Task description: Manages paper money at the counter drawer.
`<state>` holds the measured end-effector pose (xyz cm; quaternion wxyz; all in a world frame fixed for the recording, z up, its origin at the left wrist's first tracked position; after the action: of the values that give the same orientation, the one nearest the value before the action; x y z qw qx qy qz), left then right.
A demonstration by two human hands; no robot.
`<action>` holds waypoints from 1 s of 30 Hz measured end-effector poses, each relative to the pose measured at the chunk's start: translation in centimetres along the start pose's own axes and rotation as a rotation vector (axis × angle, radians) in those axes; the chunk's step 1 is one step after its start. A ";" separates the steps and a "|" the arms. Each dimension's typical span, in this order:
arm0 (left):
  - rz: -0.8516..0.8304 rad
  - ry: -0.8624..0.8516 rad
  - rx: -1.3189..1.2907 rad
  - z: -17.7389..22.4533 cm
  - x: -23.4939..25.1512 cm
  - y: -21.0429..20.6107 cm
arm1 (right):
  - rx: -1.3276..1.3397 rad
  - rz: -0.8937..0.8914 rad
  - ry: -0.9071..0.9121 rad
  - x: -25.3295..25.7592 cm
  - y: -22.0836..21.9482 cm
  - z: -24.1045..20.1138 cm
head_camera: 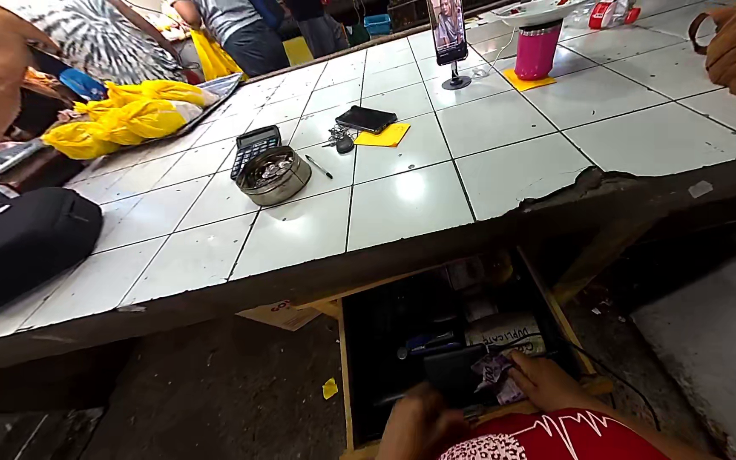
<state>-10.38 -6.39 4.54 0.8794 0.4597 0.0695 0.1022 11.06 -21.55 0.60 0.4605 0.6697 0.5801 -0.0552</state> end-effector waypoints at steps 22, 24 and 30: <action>0.026 0.164 0.240 -2.7 21.7 0.9 | 0.862 0.518 -0.086 2.0 7.9 -0.8; 0.111 0.098 0.150 -2.1 20.6 1.3 | 0.923 0.540 -0.049 2.1 8.4 -1.2; 0.607 -0.254 -0.321 0.6 15.8 1.6 | 1.142 0.450 0.172 1.7 8.1 -4.5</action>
<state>4.84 -2.15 5.73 0.8716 0.3245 -0.1966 0.3104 16.23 -16.47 6.58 -0.0189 0.9184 0.3385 -0.2042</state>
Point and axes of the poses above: each hand's wrist, its own x-axis towards the middle knuckle, its own y-axis out of the back of the hand, z = x × y, the point moved 3 cm from there along x, towards the middle knuckle, and after that the axes turned 11 degrees about -y, right-handed, at the moved point
